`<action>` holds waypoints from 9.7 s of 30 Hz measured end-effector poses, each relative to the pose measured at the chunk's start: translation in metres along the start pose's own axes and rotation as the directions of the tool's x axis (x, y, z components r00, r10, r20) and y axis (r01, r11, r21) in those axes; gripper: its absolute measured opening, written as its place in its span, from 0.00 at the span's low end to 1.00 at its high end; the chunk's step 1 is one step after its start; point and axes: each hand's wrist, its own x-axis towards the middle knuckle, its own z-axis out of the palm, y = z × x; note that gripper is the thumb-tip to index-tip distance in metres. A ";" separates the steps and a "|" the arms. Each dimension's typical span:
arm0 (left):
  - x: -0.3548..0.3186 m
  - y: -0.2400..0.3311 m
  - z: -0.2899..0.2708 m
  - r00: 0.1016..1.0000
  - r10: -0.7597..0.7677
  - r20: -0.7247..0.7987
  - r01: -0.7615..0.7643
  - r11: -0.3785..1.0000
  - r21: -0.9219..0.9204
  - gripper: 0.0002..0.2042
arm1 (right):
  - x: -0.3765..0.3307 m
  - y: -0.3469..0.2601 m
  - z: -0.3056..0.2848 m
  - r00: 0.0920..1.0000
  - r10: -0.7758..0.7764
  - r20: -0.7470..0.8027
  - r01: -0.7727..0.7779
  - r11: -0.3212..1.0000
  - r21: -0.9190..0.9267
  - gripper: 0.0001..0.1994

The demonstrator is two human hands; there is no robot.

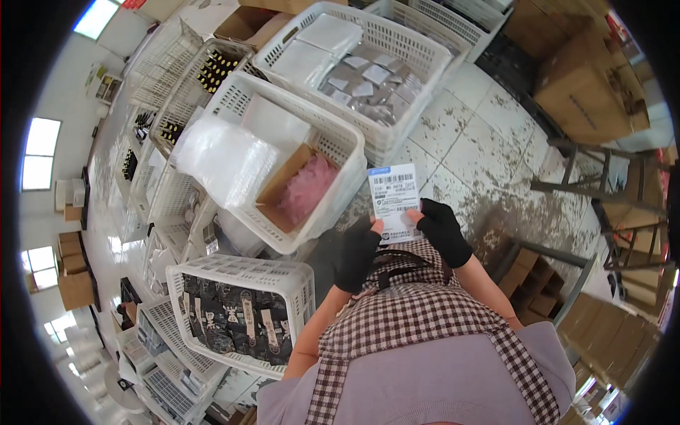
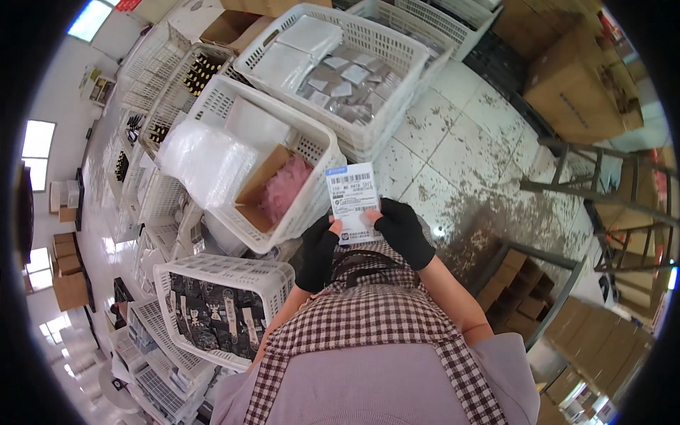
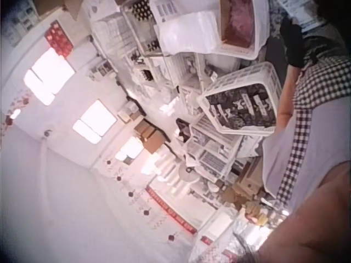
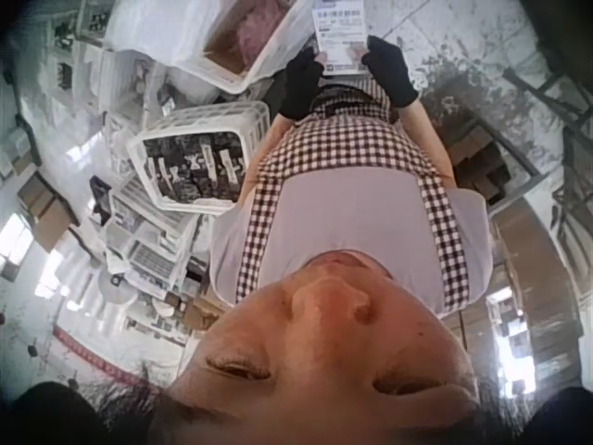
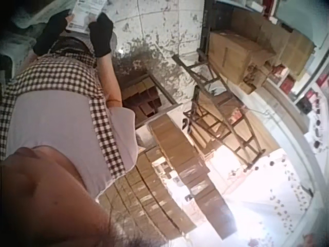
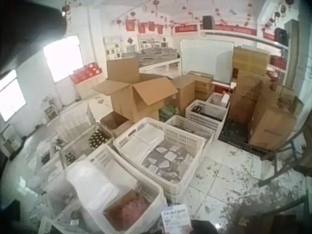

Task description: The person picks up cylindrical items from a white basket, places them on a metal table, and affixes printed labels to them. They then place the labeled items into a small cardboard box and seal it. The person also handles bubble-wrapped packages, attaching labels and moving them between baskets and the table.

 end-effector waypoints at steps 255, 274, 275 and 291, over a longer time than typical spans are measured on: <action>0.115 0.184 0.044 0.555 0.809 -0.194 -0.292 0.409 0.865 0.45 | 0.320 -0.220 -0.045 0.042 -0.337 0.941 0.702 0.680 0.212 0.15; 0.098 0.155 0.071 0.518 0.827 -0.220 -0.206 0.370 0.906 0.60 | 0.307 -0.197 -0.075 0.151 -0.450 0.880 0.081 0.893 0.443 0.49; 0.103 0.154 0.069 0.438 0.877 -0.199 -0.333 0.364 0.870 0.55 | 0.306 -0.193 -0.073 0.137 -0.490 0.861 0.004 0.869 0.495 0.49; 0.110 0.096 0.068 0.700 0.415 -0.582 -0.190 0.893 0.409 0.38 | 0.297 -0.137 -0.081 0.428 -0.032 0.903 0.188 0.981 -0.055 0.08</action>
